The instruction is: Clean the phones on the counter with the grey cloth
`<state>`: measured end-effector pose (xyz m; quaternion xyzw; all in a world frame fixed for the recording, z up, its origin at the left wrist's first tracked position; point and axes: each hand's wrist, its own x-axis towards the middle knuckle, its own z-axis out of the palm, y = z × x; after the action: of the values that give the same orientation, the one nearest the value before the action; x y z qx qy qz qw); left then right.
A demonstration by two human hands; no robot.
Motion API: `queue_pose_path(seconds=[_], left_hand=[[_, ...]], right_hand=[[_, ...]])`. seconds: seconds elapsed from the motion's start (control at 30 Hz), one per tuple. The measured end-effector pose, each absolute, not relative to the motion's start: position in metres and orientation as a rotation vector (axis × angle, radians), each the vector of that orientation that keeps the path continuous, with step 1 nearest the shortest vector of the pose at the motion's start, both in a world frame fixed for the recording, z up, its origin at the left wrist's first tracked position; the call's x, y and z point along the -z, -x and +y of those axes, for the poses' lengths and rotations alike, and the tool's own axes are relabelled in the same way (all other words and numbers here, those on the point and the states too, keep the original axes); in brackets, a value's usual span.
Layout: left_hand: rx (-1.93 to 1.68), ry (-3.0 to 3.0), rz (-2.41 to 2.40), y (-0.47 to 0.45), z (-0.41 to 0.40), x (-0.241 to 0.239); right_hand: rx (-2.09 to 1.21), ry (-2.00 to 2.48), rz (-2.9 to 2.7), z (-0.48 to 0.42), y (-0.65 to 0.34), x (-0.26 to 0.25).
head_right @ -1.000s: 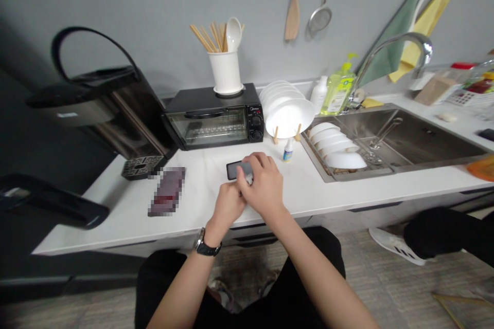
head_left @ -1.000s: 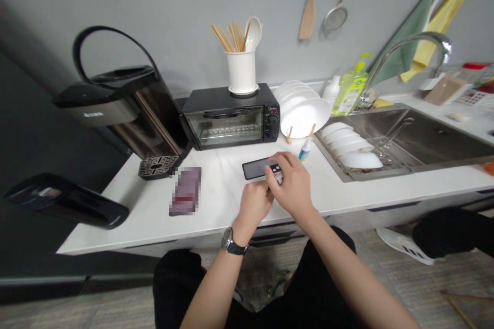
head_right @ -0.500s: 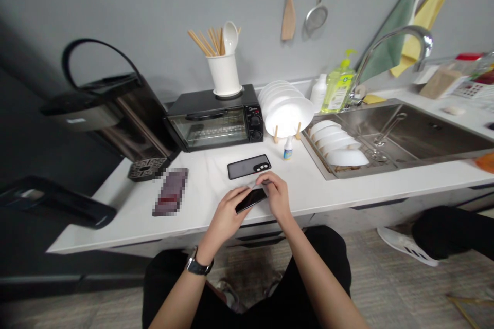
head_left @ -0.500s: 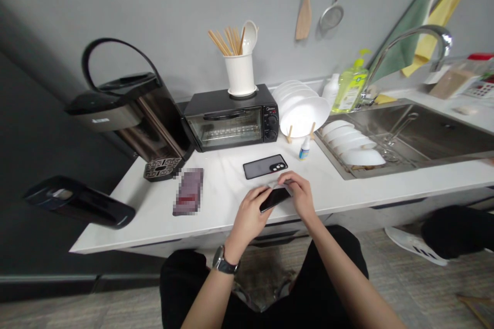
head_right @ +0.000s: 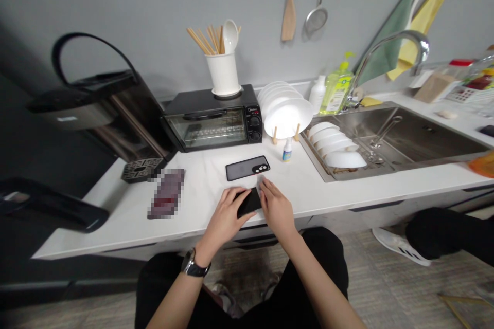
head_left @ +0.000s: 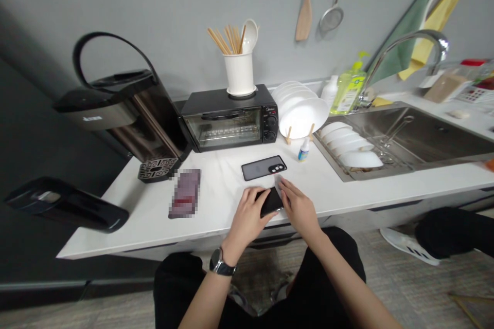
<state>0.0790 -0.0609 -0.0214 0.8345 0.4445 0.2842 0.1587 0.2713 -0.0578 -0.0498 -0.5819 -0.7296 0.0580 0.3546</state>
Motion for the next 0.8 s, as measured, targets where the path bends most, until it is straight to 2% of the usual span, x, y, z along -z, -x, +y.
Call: queue_pose_path(seconds=[0.17,0.37,0.5,0.63,0.7,0.8], left_hand=[[-0.695,-2.408,1.294,-0.045,-0.064,0.012],[-0.749,-2.291,1.338,-0.018,-0.065,0.021],[-0.789,-2.247,1.309,-0.020,-0.064,0.026],[-0.778,-2.212,1.325,-0.018,-0.064,0.027],[-0.773,-2.210,1.333,-0.017,-0.064,0.028],[-0.797,-2.225,1.311,-0.018,-0.064,0.027]], right_hand=[[0.003,1.543,-1.997,-0.067,-0.277,0.050],[-0.014,1.520,-2.048,-0.085,-0.288,0.058],[-0.015,1.423,-2.135,-0.089,-0.245,0.049],[-0.170,1.175,-2.328,-0.097,-0.198,0.036],[-0.193,1.129,-2.370,-0.097,-0.203,0.034],[-0.060,1.289,-2.302,-0.088,-0.239,0.038]])
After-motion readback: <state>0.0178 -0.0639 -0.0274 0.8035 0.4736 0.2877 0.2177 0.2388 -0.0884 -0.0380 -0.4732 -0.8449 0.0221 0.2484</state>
